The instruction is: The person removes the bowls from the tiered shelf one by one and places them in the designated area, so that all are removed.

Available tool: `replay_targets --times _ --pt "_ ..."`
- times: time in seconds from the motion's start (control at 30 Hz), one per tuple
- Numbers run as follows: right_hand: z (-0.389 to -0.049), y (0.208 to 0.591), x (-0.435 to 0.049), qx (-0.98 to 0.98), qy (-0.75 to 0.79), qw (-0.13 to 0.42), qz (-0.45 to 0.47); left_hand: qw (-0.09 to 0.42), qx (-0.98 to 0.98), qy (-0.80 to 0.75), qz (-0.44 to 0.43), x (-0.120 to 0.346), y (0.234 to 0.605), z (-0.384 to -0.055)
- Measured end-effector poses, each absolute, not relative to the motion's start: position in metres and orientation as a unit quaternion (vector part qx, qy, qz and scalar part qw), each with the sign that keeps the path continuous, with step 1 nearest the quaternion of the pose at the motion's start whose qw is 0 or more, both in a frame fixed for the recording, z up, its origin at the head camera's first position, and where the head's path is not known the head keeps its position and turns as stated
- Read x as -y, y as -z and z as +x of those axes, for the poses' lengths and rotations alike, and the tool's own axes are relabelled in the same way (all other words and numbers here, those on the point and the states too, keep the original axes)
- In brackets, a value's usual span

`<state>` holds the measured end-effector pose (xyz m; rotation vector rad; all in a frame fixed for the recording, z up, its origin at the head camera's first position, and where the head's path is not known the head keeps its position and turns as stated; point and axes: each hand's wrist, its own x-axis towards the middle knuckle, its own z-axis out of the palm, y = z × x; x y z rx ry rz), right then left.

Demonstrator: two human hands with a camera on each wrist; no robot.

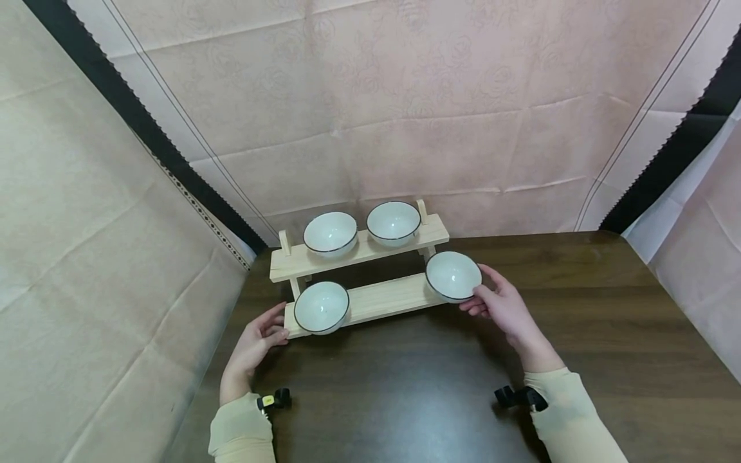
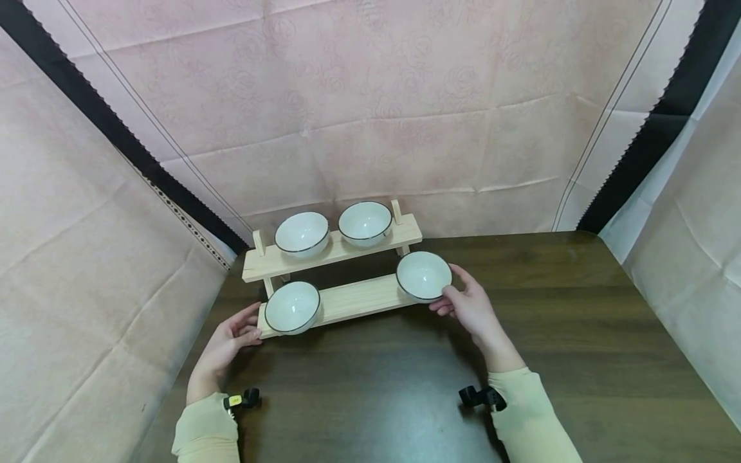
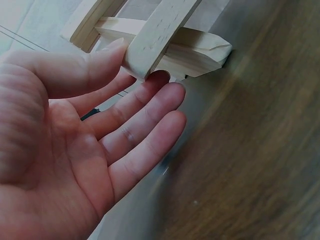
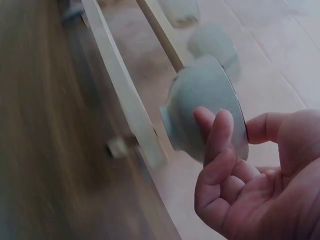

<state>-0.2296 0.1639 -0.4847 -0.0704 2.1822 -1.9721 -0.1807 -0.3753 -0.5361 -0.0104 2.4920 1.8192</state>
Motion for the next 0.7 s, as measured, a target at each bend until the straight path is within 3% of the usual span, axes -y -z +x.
replay_targets --times 0.33,0.7 --pt "-0.232 0.486 -0.214 -0.761 0.645 0.073 -0.002 0.03 -0.809 -0.586 0.001 0.372 0.533 -0.178" --pt "-0.245 0.504 -0.219 -0.738 0.671 0.057 0.043 0.029 -0.81 -0.586 -0.006 0.373 0.534 -0.179"
